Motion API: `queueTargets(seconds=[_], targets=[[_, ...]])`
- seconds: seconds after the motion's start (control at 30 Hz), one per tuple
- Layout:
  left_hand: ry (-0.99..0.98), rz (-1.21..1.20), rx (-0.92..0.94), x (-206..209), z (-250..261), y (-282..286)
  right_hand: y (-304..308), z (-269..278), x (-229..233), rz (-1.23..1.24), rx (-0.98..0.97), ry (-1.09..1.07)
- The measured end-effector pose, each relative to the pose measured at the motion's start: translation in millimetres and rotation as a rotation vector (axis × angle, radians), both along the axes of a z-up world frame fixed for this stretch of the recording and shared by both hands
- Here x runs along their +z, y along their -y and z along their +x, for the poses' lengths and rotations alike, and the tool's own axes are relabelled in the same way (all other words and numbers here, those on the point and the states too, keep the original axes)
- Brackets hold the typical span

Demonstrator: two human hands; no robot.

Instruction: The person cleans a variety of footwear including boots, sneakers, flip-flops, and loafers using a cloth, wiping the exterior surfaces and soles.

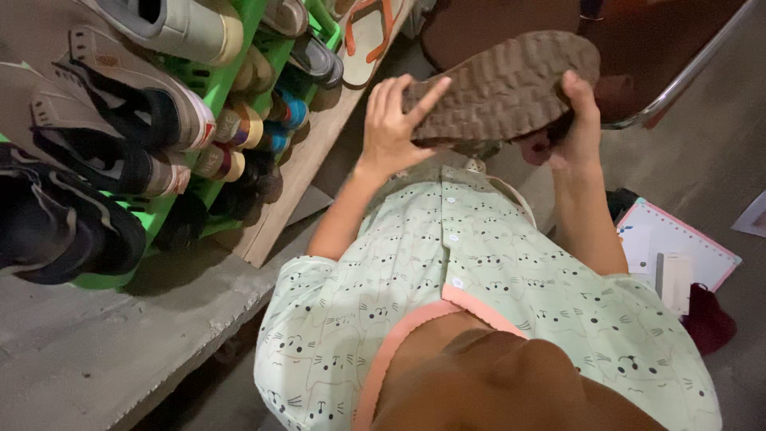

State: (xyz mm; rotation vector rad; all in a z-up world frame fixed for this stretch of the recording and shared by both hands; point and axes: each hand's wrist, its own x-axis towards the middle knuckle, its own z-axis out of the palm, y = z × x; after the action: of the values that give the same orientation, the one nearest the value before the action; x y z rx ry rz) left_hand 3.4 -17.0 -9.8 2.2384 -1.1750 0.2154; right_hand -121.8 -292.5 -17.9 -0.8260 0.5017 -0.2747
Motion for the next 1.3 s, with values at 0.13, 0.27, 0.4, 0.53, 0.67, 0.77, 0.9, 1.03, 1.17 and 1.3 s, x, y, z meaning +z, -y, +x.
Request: queueTargets(seconds=[0.13,0.27,0.4,0.53,0.67,0.77,0.9,1.03,1.17,1.3], targets=[[-0.517,-0.098,0.04,-14.5,-5.5,-13.0,14.7,-4.2,-4.9,-0.061,-0.031,0.04],[-0.87,-0.48,-0.119,-69.6,-13.1,-12.1,6.8,33.1,-23.1,-0.804,-0.082,0.287],[-1.271,-0.608,0.198,-108.1,-20.9,-4.4,-50.5,35.1,16.3,-1.496,0.188,0.546],[-1.317,-0.739,-0.066,-82.3,-5.3,-29.5,-66.9,10.2,79.9,-1.619,0.534,0.706],[-1.384,-0.66,0.008,-73.6,-10.2,-33.7,-35.3,10.0,119.6,-1.101,0.68,0.831],[-1.439,-0.654,0.024,-71.6,-17.2,-25.5,-30.4,29.6,124.3,-1.473,0.068,0.677],[-1.589,-0.853,0.019,-81.0,-22.6,-19.0,-74.1,41.2,100.0,-1.743,0.524,0.73],[-1.265,-0.836,-0.332,-72.3,-17.1,-42.0,-70.7,6.1,104.6,-1.561,0.985,0.82],[-1.748,-0.79,-0.054,-46.8,-23.9,-36.9,-25.1,10.3,121.1,-1.214,0.649,0.897],[-1.876,-0.891,-0.143,-46.4,-28.3,-30.9,-34.4,41.0,100.8,-1.364,-0.025,0.563]])
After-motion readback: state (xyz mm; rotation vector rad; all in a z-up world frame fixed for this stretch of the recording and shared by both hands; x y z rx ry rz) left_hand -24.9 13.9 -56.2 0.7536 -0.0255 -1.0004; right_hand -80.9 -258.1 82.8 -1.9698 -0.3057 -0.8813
